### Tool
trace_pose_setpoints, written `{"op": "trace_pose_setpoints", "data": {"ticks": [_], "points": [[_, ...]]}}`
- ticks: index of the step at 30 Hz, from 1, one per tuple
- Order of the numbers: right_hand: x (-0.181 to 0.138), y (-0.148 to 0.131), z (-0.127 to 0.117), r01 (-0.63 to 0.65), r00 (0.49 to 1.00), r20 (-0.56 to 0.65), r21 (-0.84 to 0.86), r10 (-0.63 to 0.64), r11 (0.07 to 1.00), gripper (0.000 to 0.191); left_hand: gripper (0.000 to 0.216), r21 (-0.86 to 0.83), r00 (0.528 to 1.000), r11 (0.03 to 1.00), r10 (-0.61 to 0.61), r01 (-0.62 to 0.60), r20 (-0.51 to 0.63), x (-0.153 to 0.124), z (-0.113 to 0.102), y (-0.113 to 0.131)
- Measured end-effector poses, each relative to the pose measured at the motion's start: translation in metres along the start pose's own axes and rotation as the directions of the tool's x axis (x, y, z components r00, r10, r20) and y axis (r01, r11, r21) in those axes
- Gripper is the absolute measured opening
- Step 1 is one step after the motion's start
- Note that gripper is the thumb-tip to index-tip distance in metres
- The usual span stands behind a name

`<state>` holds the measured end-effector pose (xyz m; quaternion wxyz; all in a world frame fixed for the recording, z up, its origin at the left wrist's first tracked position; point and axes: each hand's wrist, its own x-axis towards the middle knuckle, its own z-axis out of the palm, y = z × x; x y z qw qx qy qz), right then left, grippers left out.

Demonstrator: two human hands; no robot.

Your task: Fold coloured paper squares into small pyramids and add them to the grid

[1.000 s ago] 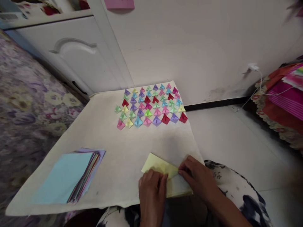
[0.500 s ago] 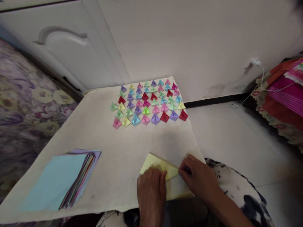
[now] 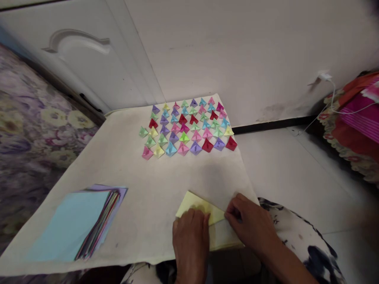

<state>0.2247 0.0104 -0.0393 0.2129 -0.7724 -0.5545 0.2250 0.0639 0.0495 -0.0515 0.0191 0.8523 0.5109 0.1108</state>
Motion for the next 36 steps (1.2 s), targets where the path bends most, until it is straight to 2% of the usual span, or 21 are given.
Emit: {"op": "trace_pose_setpoints", "data": {"ticks": [10,28,33,36], "points": [[-0.0008,-0.0003,0.0002,0.006,1.0,-0.003,-0.01,-0.006,1.0,0.008,0.023,0.085,0.999,0.996,-0.014,0.01,0.046,0.0,0.0015,0.0012],[-0.0022,-0.0038,-0.0025,-0.019,1.0,0.004,-0.028,0.019,0.999,0.007,0.026,0.124,0.994,0.991,-0.068,0.057,0.089,0.0013,-0.0038,0.0065],[-0.0004,-0.0044,-0.0023,-0.032,0.999,0.015,-0.027,0.032,0.999,0.007,0.021,0.065,0.997,0.995,-0.076,0.074,0.023,0.0021,-0.002,0.005],[0.0002,-0.0042,-0.0016,-0.022,1.0,0.005,-0.024,0.022,0.999,0.006,0.01,-0.015,1.0,1.0,0.002,-0.002,-0.026,0.0045,-0.0005,0.0066]]}}
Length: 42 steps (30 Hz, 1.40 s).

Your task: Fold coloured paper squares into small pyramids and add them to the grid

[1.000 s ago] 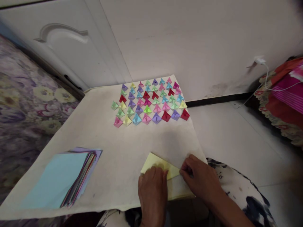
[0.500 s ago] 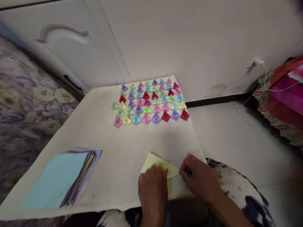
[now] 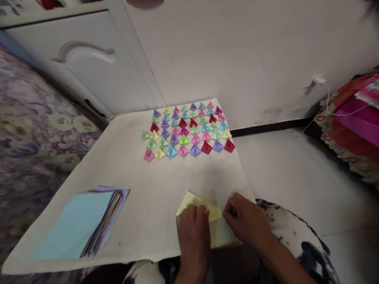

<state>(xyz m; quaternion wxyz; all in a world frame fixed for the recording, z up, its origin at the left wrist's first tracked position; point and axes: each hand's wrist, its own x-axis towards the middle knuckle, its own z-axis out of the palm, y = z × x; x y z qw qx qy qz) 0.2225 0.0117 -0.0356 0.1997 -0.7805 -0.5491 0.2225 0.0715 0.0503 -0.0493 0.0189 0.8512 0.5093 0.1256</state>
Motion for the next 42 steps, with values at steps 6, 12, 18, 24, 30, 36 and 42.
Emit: {"op": "trace_pose_setpoints", "data": {"ticks": [6,12,18,24,30,36,42], "points": [[0.0,0.001,0.001,0.017,1.0,-0.025,0.0,-0.017,1.0,0.005,0.017,-0.197,0.971,0.95,0.235,-0.241,-0.051,-0.009,0.006,0.001],[0.003,0.006,-0.001,0.016,0.999,-0.028,0.045,-0.015,0.999,0.003,0.043,-0.06,0.942,0.942,0.325,-0.331,-0.083,-0.029,0.019,0.002],[0.003,0.025,-0.009,0.083,0.994,-0.088,0.317,-0.057,0.945,0.009,0.047,-0.042,0.931,0.932,0.356,-0.36,-0.086,-0.031,0.023,0.004],[-0.006,0.034,-0.011,0.168,0.975,-0.199,0.39,-0.096,0.905,0.013,0.047,-0.054,0.943,0.942,0.329,-0.332,-0.054,-0.032,0.024,0.006],[-0.007,0.035,-0.007,0.178,0.975,-0.193,0.385,-0.109,0.905,0.013,0.047,-0.027,0.934,0.935,0.35,-0.352,-0.073,-0.032,0.023,0.008],[-0.013,0.03,-0.004,0.184,0.981,-0.123,0.321,-0.152,0.929,0.02,0.051,-0.022,0.936,0.937,0.347,-0.349,-0.054,-0.034,0.021,0.009],[-0.015,0.024,-0.002,0.213,0.976,-0.09,0.244,-0.196,0.946,0.021,0.055,-0.043,0.941,0.94,0.338,-0.339,-0.028,-0.035,0.022,0.01]]}}
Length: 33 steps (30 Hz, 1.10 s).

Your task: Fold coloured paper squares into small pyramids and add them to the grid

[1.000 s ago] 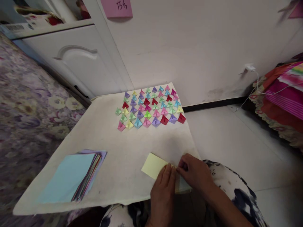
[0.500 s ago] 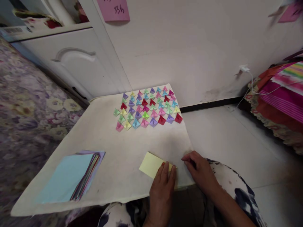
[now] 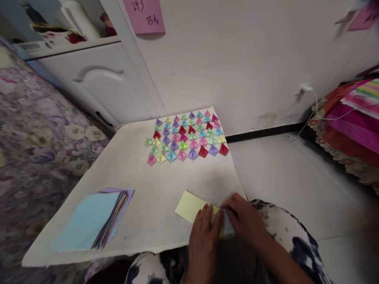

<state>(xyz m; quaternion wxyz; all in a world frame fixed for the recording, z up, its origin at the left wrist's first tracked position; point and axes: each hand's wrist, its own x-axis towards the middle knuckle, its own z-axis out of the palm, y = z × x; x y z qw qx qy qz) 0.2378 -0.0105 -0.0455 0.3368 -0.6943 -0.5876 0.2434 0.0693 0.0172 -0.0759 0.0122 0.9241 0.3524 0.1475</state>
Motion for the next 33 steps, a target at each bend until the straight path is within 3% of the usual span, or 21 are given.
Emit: {"op": "trace_pose_setpoints", "data": {"ticks": [10,22,27,33], "points": [[-0.007,-0.012,0.0,0.063,0.997,0.041,-0.107,-0.059,0.992,0.032,0.05,-0.036,0.995,0.999,0.018,-0.022,-0.096,-0.004,0.004,0.001],[-0.024,-0.004,0.014,0.161,0.987,0.062,-0.359,-0.148,0.919,0.052,0.048,0.063,0.998,0.998,-0.02,0.024,-0.06,-0.014,0.004,0.01],[-0.028,-0.002,0.013,0.212,0.977,0.094,-0.438,-0.19,0.874,0.051,0.05,0.154,0.998,0.987,-0.051,0.054,-0.02,-0.016,0.002,0.013],[-0.027,-0.001,0.008,0.265,0.964,0.13,-0.506,-0.23,0.821,0.044,0.044,0.228,0.997,0.973,-0.029,0.045,-0.075,-0.028,-0.005,0.004]]}}
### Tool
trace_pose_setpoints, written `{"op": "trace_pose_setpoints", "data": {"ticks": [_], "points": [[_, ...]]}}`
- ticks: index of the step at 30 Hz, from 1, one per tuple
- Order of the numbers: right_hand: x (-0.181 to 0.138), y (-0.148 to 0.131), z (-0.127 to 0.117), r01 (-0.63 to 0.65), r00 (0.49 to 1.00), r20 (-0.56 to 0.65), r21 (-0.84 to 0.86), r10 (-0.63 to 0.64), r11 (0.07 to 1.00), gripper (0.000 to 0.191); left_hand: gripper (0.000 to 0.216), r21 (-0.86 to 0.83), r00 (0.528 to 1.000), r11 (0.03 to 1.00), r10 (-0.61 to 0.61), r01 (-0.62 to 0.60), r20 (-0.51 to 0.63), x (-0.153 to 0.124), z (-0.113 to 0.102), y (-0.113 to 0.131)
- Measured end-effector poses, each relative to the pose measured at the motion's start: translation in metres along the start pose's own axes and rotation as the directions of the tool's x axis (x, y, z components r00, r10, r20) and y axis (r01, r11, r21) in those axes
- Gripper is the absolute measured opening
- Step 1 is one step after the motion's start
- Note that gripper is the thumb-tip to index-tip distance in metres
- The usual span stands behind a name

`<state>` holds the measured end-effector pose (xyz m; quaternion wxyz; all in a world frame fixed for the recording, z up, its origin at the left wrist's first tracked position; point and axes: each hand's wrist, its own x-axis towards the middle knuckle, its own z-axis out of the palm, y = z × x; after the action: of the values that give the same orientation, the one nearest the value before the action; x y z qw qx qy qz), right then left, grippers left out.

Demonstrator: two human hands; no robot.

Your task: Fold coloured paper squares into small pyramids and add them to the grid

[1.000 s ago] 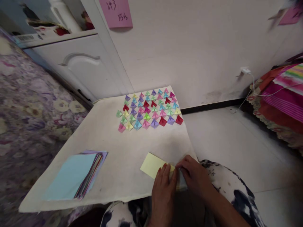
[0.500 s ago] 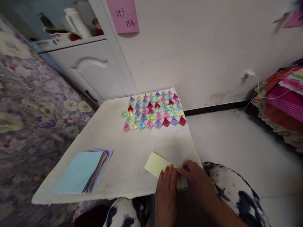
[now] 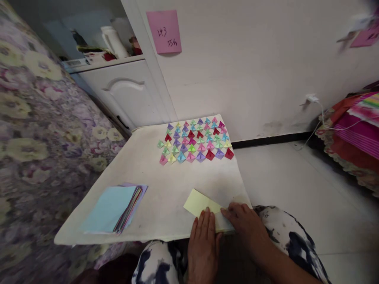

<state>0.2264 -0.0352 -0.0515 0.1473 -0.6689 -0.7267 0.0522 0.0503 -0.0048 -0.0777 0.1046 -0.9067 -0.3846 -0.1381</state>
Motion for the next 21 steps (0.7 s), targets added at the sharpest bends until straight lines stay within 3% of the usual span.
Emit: {"op": "trace_pose_setpoints", "data": {"ticks": [7,11,16,21], "points": [[-0.005,0.005,0.004,0.021,0.998,-0.052,-0.05,-0.024,0.998,0.044,0.04,0.052,0.999,0.999,0.011,-0.009,-0.031,-0.01,-0.004,-0.013],[-0.006,0.004,0.008,0.009,0.998,-0.054,-0.062,-0.012,0.998,0.045,0.037,0.059,1.0,0.998,-0.022,0.023,-0.021,0.002,0.0,0.002],[-0.004,0.003,0.006,-0.014,0.999,-0.033,-0.044,0.012,0.999,0.047,0.042,-0.054,0.999,0.998,-0.033,0.031,-0.032,0.017,0.003,0.024],[-0.005,0.004,0.006,-0.018,0.999,-0.029,-0.011,0.018,1.0,0.047,0.044,0.02,1.0,1.0,0.001,-0.001,0.004,0.002,-0.001,0.006]]}}
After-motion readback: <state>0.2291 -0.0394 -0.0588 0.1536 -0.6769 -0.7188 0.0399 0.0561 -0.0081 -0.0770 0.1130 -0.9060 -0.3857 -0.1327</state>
